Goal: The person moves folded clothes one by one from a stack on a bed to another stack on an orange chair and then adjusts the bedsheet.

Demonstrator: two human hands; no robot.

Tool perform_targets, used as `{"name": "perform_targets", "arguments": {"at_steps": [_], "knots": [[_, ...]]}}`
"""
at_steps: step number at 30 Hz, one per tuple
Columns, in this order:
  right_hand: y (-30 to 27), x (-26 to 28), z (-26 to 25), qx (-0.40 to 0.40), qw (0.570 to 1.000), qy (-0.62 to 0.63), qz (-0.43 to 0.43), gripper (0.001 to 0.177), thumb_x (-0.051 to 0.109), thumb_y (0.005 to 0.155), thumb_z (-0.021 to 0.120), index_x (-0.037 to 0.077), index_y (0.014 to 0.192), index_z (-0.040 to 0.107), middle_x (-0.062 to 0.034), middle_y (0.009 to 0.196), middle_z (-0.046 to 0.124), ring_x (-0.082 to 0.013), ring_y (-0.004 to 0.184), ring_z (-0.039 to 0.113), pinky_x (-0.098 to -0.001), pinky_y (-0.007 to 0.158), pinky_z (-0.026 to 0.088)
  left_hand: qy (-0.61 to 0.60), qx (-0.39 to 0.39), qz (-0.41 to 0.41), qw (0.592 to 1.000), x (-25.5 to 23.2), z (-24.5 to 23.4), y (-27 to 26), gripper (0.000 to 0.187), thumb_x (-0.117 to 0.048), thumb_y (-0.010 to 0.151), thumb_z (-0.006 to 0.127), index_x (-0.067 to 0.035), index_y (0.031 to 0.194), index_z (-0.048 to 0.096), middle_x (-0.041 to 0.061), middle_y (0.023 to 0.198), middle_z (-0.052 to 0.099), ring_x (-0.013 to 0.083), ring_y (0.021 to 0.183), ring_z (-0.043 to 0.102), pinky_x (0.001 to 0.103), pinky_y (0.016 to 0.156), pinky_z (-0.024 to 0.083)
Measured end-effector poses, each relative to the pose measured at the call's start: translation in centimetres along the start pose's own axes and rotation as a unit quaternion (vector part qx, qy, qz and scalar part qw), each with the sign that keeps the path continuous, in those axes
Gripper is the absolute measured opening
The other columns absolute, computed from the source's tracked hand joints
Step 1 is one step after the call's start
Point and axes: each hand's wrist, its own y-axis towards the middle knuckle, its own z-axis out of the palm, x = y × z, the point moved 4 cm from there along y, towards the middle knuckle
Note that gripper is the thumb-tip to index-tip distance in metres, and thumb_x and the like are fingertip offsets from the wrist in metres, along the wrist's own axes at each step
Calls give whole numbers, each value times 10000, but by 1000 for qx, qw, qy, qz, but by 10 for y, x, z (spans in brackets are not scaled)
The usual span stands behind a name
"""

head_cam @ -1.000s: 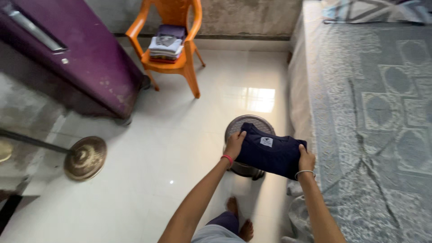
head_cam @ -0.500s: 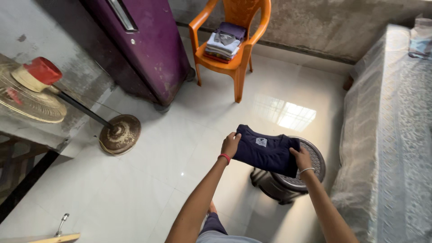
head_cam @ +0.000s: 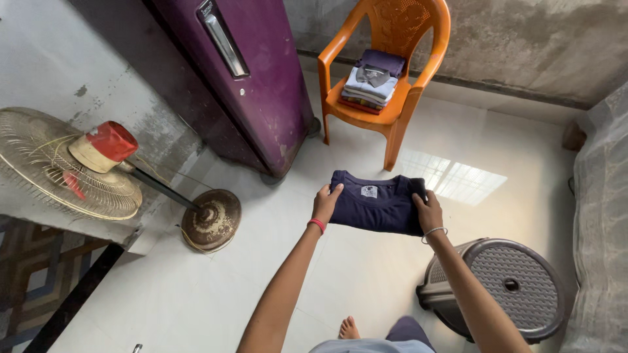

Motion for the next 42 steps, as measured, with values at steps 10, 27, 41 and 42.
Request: {"name": "perform_targets", "arguments": {"at_steps": [10,27,41,42], "knots": [[108,62,63,8,998,54,34,380,325,1011,607,6,1218,606,-156,1010,707,-229,882,679,-348,803,528,-9,-36,64,997,-10,-17,133,442,-405,978,613,12,1106,685,186,961,736,302,901,702,383,817,518],[431,59,138,2,990,133,42,411,291,1020,646,-40,1264,630,-152,1079,709,-180,929,653,-289,840,517,27,-5,94,995,-54,64,467,449,-424,973,616,0,1117,649,245,1022,719,409,989,685,452,845,523],[662,-38,241,-41,963,250,95,469,144,925,665,5,1363,573,-94,1191,696,-156,1081,647,-274,950,489,107,100,34,989,-38,183,757,402,-340,957,593,-124,1293,638,213,1173,708,427,1093,645,495,916,497],[681,-46,250,-55,960,248,118,481,136,920,661,14,1375,564,-86,1189,696,-151,1078,645,-269,950,485,109,105,32,988,-33,195,783,415,-334,957,602,-122,1313,625,217,1193,699,426,1103,646,494,927,500]]}}
